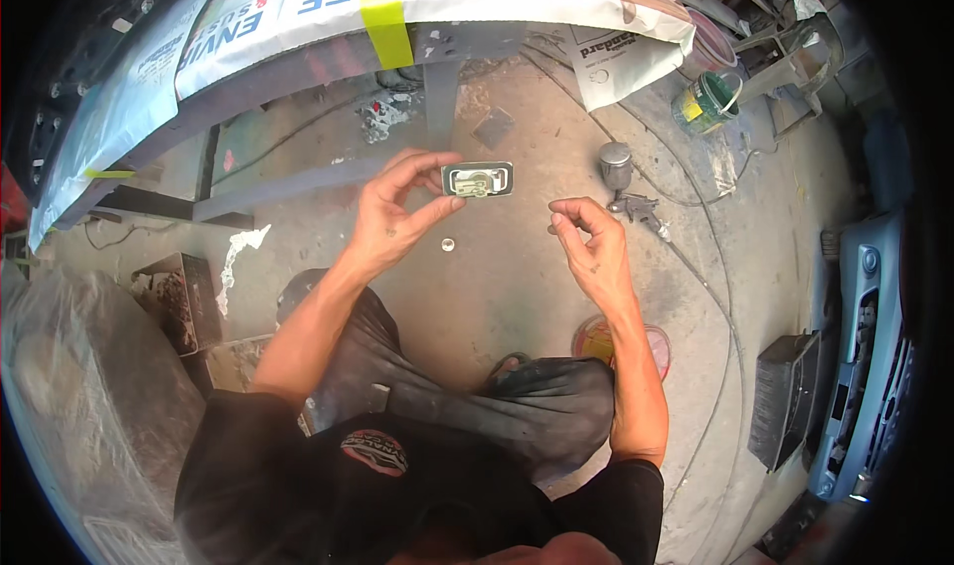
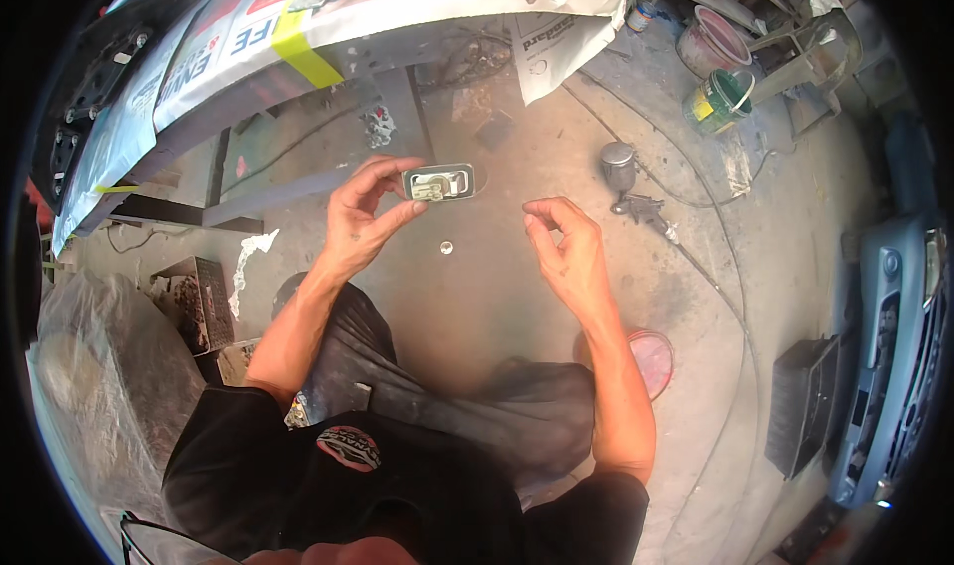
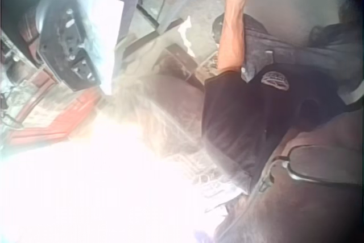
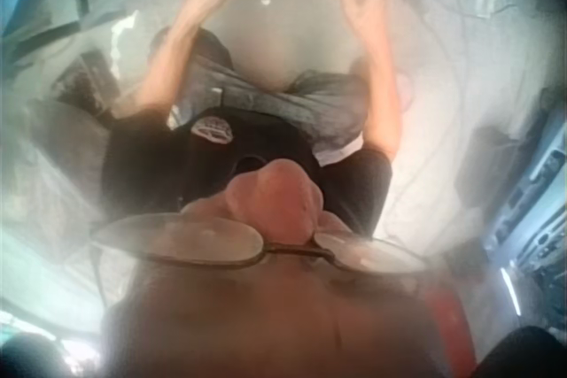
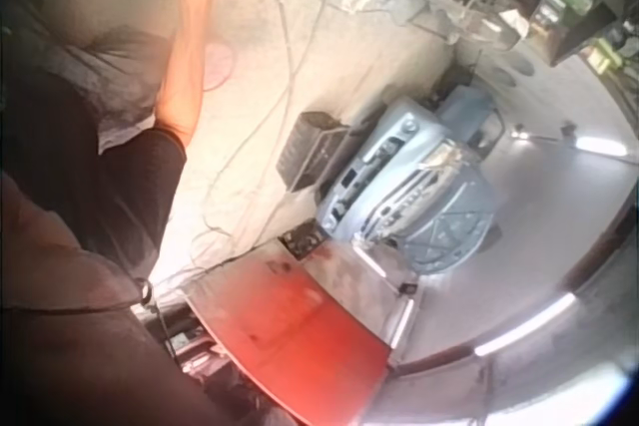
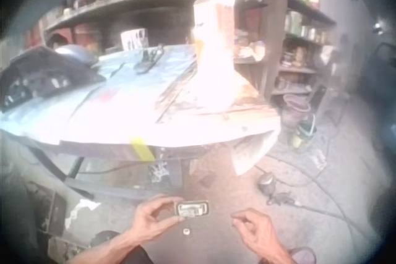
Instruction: The person cleans and applies adhesive to a small plastic component by hand.
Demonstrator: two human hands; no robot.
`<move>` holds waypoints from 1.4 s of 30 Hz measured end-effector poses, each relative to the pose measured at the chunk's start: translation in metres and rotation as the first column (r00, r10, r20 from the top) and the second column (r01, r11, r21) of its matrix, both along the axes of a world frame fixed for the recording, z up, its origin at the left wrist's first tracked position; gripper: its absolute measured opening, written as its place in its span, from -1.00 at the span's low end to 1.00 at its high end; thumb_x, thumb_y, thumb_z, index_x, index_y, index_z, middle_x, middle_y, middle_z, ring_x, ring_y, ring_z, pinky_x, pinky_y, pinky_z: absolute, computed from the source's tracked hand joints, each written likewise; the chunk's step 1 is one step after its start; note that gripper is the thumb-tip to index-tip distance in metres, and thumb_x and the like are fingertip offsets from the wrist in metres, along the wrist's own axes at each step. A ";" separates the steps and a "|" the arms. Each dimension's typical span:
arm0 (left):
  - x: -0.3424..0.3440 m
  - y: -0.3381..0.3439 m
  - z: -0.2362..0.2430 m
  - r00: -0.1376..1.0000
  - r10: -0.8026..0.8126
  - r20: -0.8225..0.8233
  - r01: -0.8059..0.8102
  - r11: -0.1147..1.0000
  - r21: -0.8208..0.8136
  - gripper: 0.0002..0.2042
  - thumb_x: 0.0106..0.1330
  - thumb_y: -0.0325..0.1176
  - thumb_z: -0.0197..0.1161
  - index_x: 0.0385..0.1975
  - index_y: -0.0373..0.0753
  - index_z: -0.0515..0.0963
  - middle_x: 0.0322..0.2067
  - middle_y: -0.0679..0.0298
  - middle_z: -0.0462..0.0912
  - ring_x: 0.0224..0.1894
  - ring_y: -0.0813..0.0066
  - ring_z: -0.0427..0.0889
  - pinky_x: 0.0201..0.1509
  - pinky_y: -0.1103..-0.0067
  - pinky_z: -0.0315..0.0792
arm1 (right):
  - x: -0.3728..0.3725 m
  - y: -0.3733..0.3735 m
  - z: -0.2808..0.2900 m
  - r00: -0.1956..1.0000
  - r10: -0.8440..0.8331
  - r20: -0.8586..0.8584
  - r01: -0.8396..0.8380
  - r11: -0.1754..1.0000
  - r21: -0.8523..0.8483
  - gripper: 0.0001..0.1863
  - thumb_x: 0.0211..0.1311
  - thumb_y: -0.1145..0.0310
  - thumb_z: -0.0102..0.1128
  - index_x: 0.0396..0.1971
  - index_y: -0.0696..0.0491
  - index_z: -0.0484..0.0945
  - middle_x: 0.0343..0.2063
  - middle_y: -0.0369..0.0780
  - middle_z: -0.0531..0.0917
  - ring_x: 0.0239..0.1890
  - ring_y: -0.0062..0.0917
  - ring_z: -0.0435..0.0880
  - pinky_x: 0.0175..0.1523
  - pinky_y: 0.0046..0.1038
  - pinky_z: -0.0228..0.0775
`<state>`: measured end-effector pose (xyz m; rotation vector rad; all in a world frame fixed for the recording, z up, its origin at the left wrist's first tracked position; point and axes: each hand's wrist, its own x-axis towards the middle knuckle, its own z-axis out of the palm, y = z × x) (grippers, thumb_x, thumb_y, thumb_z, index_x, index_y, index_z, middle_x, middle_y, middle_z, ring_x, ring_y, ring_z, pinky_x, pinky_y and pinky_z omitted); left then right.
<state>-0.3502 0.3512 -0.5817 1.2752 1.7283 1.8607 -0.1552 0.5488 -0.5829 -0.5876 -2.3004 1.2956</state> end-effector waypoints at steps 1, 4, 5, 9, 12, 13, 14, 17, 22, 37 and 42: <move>0.000 -0.001 0.002 0.999 0.017 -0.039 -0.017 1.000 -0.001 -0.55 0.17 -0.57 0.47 0.09 -0.36 0.58 -0.02 0.21 0.59 -0.05 0.51 0.55 0.06 0.54 0.46 | 0.000 0.000 -0.002 1.000 0.005 -0.008 -0.005 1.000 0.010 -0.80 0.31 0.44 0.22 -0.16 0.22 0.66 -0.31 -0.16 0.71 -0.26 -0.49 0.66 -0.24 -0.48 0.48; -0.001 -0.006 0.004 0.983 0.071 -0.172 -0.072 0.997 0.002 -0.55 0.12 -0.59 0.48 0.06 -0.35 0.60 -0.05 0.20 0.61 -0.09 0.49 0.54 0.03 0.54 0.45 | -0.004 -0.002 -0.002 1.000 0.003 0.002 -0.003 1.000 -0.016 -0.80 0.31 0.44 0.22 -0.15 0.22 0.66 -0.30 -0.15 0.71 -0.26 -0.48 0.67 -0.26 -0.47 0.47; -0.003 -0.009 0.004 0.970 0.092 -0.226 -0.093 0.996 0.005 -0.55 0.11 -0.59 0.48 0.06 -0.35 0.61 -0.06 0.20 0.62 -0.11 0.48 0.54 0.02 0.54 0.44 | -0.005 -0.003 -0.003 1.000 0.007 0.007 -0.006 1.000 -0.018 -0.80 0.31 0.44 0.22 -0.15 0.22 0.66 -0.30 -0.15 0.71 -0.26 -0.48 0.67 -0.26 -0.47 0.47; -0.001 -0.008 0.011 0.923 0.141 -0.358 -0.142 0.990 0.024 -0.54 0.07 -0.60 0.48 0.03 -0.35 0.61 -0.13 0.21 0.64 -0.15 0.47 0.52 0.00 0.54 0.43 | -0.003 -0.002 0.000 1.000 0.006 0.019 -0.006 1.000 0.003 -0.79 0.31 0.44 0.22 -0.14 0.22 0.65 -0.29 -0.13 0.71 -0.25 -0.48 0.68 -0.26 -0.44 0.48; -0.001 -0.007 0.011 0.900 0.143 -0.411 -0.150 0.989 0.015 -0.54 0.07 -0.59 0.49 0.04 -0.35 0.61 -0.14 0.22 0.64 -0.19 0.48 0.52 -0.02 0.55 0.44 | -0.001 0.001 -0.005 1.000 0.016 0.001 -0.016 1.000 0.024 -0.80 0.31 0.44 0.22 -0.15 0.22 0.65 -0.29 -0.13 0.71 -0.25 -0.46 0.68 -0.26 -0.43 0.48; -0.001 -0.006 0.011 0.906 0.151 -0.395 -0.162 0.987 0.006 -0.54 0.08 -0.58 0.49 0.04 -0.34 0.61 -0.14 0.22 0.64 -0.19 0.49 0.52 -0.02 0.56 0.44 | 0.000 0.002 -0.006 1.000 0.017 -0.009 -0.017 0.999 0.028 -0.80 0.31 0.43 0.22 -0.15 0.21 0.65 -0.28 -0.13 0.71 -0.25 -0.45 0.68 -0.26 -0.43 0.48; -0.002 -0.005 0.011 0.912 0.158 -0.379 -0.172 0.985 -0.003 -0.55 0.09 -0.58 0.49 0.04 -0.34 0.61 -0.14 0.23 0.64 -0.20 0.51 0.52 -0.03 0.57 0.44 | -0.001 0.003 -0.006 1.000 0.016 -0.005 -0.016 0.999 0.030 -0.80 0.31 0.44 0.22 -0.16 0.21 0.65 -0.28 -0.12 0.71 -0.25 -0.44 0.68 -0.25 -0.42 0.48; -0.005 -0.008 -0.003 0.961 0.162 -0.224 -0.189 0.977 -0.102 -0.56 0.12 -0.56 0.49 0.06 -0.33 0.61 -0.13 0.28 0.63 -0.22 0.56 0.52 -0.03 0.60 0.43 | -0.004 0.001 -0.004 1.000 -0.010 0.027 0.010 1.000 0.014 -0.81 0.31 0.45 0.21 -0.17 0.21 0.66 -0.27 -0.12 0.71 -0.26 -0.42 0.68 -0.23 -0.40 0.48; -0.004 0.000 -0.008 0.966 0.142 0.216 -0.116 0.985 -0.127 -0.57 0.23 -0.50 0.45 0.11 -0.37 0.55 -0.18 0.27 0.73 -0.22 0.65 0.63 -0.08 0.65 0.50 | -0.005 0.006 -0.007 1.000 -0.010 0.000 0.010 1.000 -0.015 -0.83 0.30 0.47 0.21 -0.19 0.22 0.66 -0.29 -0.12 0.70 -0.26 -0.42 0.68 -0.20 -0.38 0.49; 0.014 0.001 -0.011 0.949 -0.181 0.258 0.246 0.938 -0.246 -0.58 0.26 -0.53 0.43 0.12 -0.39 0.55 -0.10 0.26 0.72 -0.13 0.63 0.64 -0.02 0.61 0.52 | -0.005 -0.022 0.027 0.986 0.120 -0.119 -0.099 0.980 0.173 -0.87 0.21 0.53 0.30 -0.24 0.17 0.65 -0.48 -0.22 0.56 -0.43 -0.50 0.58 -0.45 -0.45 0.38; 0.019 0.003 -0.007 0.943 -0.201 0.264 0.261 0.942 -0.212 -0.59 0.22 -0.48 0.46 0.08 -0.35 0.60 -0.27 0.36 0.67 -0.25 0.68 0.57 -0.09 0.63 0.48 | -0.003 -0.021 0.027 0.981 0.176 -0.082 -0.161 0.974 0.162 -0.85 0.19 0.53 0.31 -0.23 0.17 0.66 -0.49 -0.23 0.55 -0.45 -0.50 0.55 -0.44 -0.44 0.35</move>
